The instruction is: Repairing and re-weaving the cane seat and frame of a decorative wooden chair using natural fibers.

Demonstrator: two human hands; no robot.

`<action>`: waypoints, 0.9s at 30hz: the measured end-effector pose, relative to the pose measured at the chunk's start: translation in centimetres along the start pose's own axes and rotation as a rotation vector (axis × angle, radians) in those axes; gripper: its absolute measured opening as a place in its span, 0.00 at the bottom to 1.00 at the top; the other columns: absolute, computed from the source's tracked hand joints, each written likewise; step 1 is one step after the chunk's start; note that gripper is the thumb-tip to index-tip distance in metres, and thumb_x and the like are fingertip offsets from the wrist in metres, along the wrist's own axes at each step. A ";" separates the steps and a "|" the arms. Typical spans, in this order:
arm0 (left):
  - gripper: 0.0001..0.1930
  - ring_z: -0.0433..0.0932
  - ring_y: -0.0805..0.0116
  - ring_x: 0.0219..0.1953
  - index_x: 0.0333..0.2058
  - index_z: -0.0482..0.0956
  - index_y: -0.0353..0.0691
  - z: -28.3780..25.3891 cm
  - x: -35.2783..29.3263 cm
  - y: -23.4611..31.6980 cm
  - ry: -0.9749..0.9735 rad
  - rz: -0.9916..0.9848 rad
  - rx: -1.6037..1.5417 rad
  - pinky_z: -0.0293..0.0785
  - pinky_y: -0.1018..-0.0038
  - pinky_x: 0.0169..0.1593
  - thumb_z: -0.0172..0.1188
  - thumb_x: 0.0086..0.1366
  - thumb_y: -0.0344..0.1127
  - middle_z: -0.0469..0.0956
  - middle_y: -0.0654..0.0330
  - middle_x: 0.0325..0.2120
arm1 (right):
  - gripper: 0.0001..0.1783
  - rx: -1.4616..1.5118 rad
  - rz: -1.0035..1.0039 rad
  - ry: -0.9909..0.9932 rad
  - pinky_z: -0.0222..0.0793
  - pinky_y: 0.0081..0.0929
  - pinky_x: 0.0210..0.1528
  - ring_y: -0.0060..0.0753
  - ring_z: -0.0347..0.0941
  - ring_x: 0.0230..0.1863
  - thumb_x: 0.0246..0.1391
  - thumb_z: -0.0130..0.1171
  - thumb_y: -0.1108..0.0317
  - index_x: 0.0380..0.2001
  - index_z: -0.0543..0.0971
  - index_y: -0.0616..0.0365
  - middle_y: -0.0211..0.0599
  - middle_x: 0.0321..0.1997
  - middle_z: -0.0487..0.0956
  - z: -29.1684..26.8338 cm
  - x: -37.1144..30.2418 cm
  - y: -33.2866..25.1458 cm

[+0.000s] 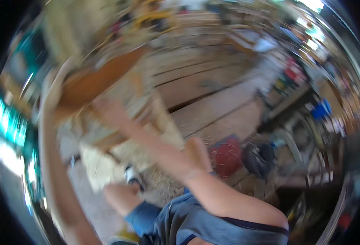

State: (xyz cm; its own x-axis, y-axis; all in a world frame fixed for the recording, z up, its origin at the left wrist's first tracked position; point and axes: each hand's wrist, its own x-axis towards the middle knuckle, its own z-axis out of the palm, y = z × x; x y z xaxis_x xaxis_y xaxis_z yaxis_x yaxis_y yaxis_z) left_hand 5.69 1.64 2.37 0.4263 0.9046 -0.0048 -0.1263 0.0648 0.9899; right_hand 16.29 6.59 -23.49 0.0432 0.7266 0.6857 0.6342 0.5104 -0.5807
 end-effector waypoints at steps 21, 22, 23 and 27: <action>0.34 0.79 0.45 0.35 0.36 0.83 0.35 -5.7 1.1 -2.3 0.393 0.574 1.152 0.72 0.60 0.43 0.50 0.61 0.66 0.79 0.40 0.28 | 0.20 0.754 0.472 -0.239 0.66 0.30 0.31 0.30 0.72 0.26 0.65 0.44 0.57 0.26 0.74 0.59 0.33 0.19 0.71 -18.8 -0.6 -7.6; 0.33 0.79 0.44 0.36 0.36 0.83 0.36 -6.5 0.8 -2.4 0.412 0.592 1.168 0.72 0.60 0.43 0.50 0.61 0.66 0.79 0.40 0.29 | 0.18 0.646 0.220 -0.265 0.65 0.31 0.30 0.29 0.71 0.25 0.65 0.46 0.59 0.25 0.73 0.59 0.33 0.18 0.70 -17.7 -1.9 -9.2; 0.32 0.79 0.43 0.36 0.37 0.83 0.38 -7.1 0.8 -2.6 0.425 0.613 1.182 0.72 0.59 0.43 0.50 0.61 0.66 0.80 0.40 0.29 | 0.18 0.534 -0.030 -0.277 0.65 0.31 0.29 0.28 0.70 0.24 0.64 0.48 0.60 0.24 0.73 0.60 0.32 0.17 0.68 -17.3 -4.3 -11.7; 0.25 0.81 0.57 0.37 0.43 0.83 0.41 -7.1 0.9 -2.4 0.503 0.658 1.266 0.72 0.68 0.47 0.53 0.65 0.58 0.83 0.49 0.33 | 0.21 1.594 0.137 -0.186 0.58 0.22 0.21 0.22 0.61 0.17 0.63 0.52 0.52 0.18 0.69 0.50 0.22 0.15 0.65 -28.2 -11.5 -10.4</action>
State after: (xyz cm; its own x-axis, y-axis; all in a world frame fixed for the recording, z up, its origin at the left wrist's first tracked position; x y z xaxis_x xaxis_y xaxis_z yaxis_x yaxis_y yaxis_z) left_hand 0.05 5.25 -0.99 0.2276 0.6897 0.6874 0.7768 -0.5543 0.2990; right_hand 30.97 -20.04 -12.97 -0.1359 0.7874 0.6013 -0.7805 0.2887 -0.5544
